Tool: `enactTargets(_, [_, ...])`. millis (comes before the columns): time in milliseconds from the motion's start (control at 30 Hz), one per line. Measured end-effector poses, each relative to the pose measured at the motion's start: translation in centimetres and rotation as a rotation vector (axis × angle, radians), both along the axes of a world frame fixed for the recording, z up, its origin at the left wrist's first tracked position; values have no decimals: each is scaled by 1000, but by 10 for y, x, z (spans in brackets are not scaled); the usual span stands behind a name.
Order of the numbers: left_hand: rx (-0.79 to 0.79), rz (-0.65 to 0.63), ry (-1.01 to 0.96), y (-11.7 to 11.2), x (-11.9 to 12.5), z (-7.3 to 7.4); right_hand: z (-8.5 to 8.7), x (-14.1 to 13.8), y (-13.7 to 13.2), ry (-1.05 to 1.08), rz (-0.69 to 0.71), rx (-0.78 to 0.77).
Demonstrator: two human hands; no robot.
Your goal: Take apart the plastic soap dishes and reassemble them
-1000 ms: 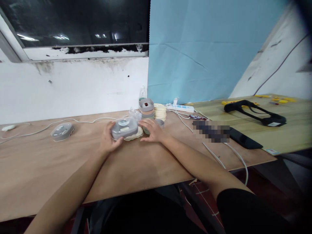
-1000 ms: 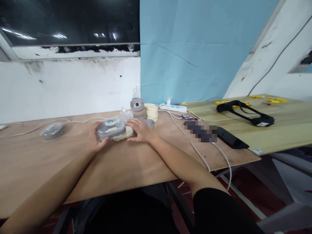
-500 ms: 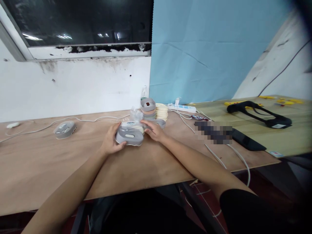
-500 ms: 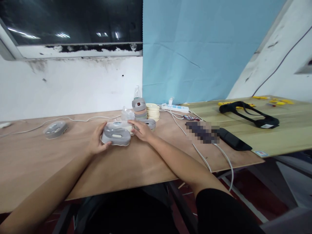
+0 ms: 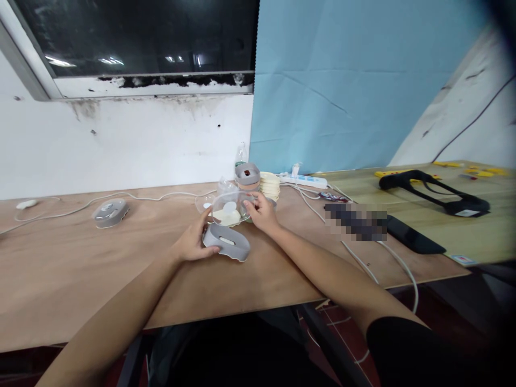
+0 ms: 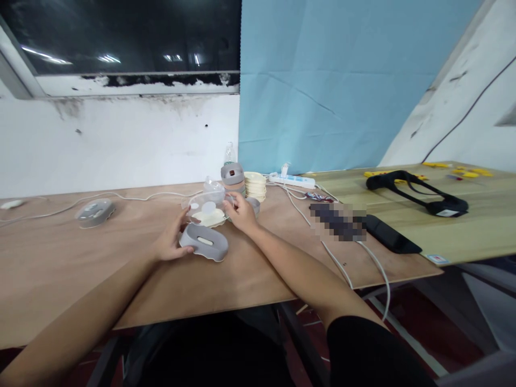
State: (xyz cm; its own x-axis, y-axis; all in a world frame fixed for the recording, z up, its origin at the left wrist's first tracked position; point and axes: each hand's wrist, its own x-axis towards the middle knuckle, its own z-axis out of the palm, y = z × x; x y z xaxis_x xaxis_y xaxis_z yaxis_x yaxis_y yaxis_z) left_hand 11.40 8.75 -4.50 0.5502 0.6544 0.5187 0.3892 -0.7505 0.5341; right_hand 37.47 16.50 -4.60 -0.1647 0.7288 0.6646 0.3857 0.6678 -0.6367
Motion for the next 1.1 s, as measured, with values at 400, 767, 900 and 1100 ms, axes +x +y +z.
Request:
enactTargets(400, [105,85,295,-3,-3,4,3,-2,0,148,31,-99])
enactTargets(767, [-238,212,-236,15,-9,-9,0,1,-6,39,152,42])
enactTargets(900, [-394,130,-481,21,-9,-11,7,-3,-12,-229,217,259])
enactTargets(1100, [-439,228,-570,23,-4,-10,9,-23,-31,-522,343,359])
